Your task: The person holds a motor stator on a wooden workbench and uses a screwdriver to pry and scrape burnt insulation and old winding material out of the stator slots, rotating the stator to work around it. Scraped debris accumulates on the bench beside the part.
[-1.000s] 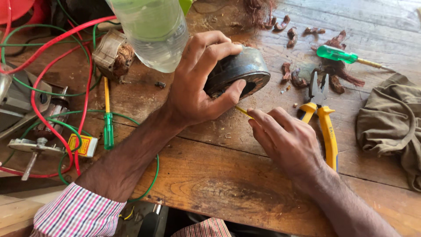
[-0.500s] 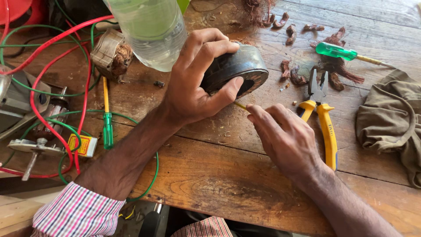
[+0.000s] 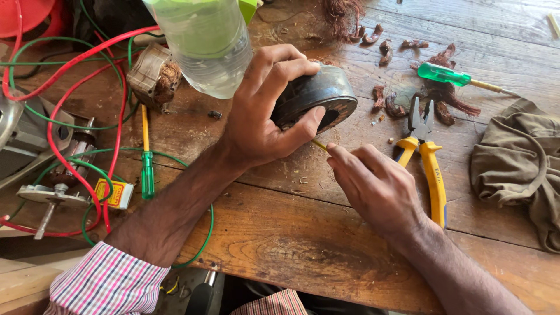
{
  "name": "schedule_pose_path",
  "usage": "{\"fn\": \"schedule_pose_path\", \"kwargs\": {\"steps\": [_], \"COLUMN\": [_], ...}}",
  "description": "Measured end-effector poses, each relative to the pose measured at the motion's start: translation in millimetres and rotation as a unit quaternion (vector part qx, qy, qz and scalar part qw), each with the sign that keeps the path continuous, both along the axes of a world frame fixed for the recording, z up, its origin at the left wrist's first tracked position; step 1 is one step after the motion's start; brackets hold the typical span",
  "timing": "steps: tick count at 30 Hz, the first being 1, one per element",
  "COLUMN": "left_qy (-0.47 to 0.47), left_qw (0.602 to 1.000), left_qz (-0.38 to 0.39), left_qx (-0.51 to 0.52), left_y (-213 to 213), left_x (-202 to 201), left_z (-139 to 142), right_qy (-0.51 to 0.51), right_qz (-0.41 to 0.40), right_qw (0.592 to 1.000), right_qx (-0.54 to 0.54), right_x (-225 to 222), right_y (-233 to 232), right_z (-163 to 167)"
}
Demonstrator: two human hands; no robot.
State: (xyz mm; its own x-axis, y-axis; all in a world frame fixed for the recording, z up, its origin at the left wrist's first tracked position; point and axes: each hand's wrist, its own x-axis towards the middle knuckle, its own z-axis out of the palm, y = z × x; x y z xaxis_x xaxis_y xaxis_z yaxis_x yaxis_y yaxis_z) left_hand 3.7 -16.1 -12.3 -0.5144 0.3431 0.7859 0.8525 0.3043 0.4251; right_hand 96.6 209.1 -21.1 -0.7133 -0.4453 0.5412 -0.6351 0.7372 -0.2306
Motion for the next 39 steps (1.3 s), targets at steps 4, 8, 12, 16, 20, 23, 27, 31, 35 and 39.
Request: {"fn": "schedule_pose_path", "kwargs": {"steps": [4, 8, 12, 16, 20, 23, 27, 31, 35, 39], "left_qy": [0.0, 0.004, 0.007, -0.001, 0.003, 0.023, 0.101, 0.143, 0.126, 0.12], "left_qw": [1.0, 1.0, 1.0, 1.0, 1.0, 1.0, 0.992, 0.974, 0.963, 0.953], "left_qz": [0.002, 0.007, 0.009, 0.006, 0.007, 0.005, 0.026, 0.049, 0.032, 0.045], "left_qx": [0.0, -0.003, -0.007, -0.004, -0.006, -0.014, -0.076, -0.166, -0.235, -0.274], "left_y": [0, 0, 0, 0, 0, -1, -6, -11, -14, -16], "left_x": [1, 1, 0, 1, 1, -1, -7, -5, -4, -4], "left_z": [0, 0, 0, -1, -1, 0, 4, 8, 13, 15], "right_qy": [0.031, 0.059, 0.105, 0.101, 0.057, 0.061, 0.044, 0.012, -0.018, -0.07], "right_qz": [0.01, 0.013, -0.006, 0.003, -0.004, 0.001, 0.008, 0.009, -0.006, -0.022], "right_qw": [0.999, 0.998, 0.994, 0.994, 0.998, 0.998, 0.998, 0.999, 0.999, 0.995], "right_qx": [0.004, 0.018, 0.019, -0.035, -0.028, -0.03, -0.035, -0.036, -0.045, -0.066], "right_x": [2, 2, 5, 3, 4, 3, 2, 1, -1, -5], "right_y": [3, 3, 8, 5, 1, -1, -2, 0, -1, -1], "right_z": [-4, -5, 1, 0, -2, -1, -1, -1, -1, 1]}}
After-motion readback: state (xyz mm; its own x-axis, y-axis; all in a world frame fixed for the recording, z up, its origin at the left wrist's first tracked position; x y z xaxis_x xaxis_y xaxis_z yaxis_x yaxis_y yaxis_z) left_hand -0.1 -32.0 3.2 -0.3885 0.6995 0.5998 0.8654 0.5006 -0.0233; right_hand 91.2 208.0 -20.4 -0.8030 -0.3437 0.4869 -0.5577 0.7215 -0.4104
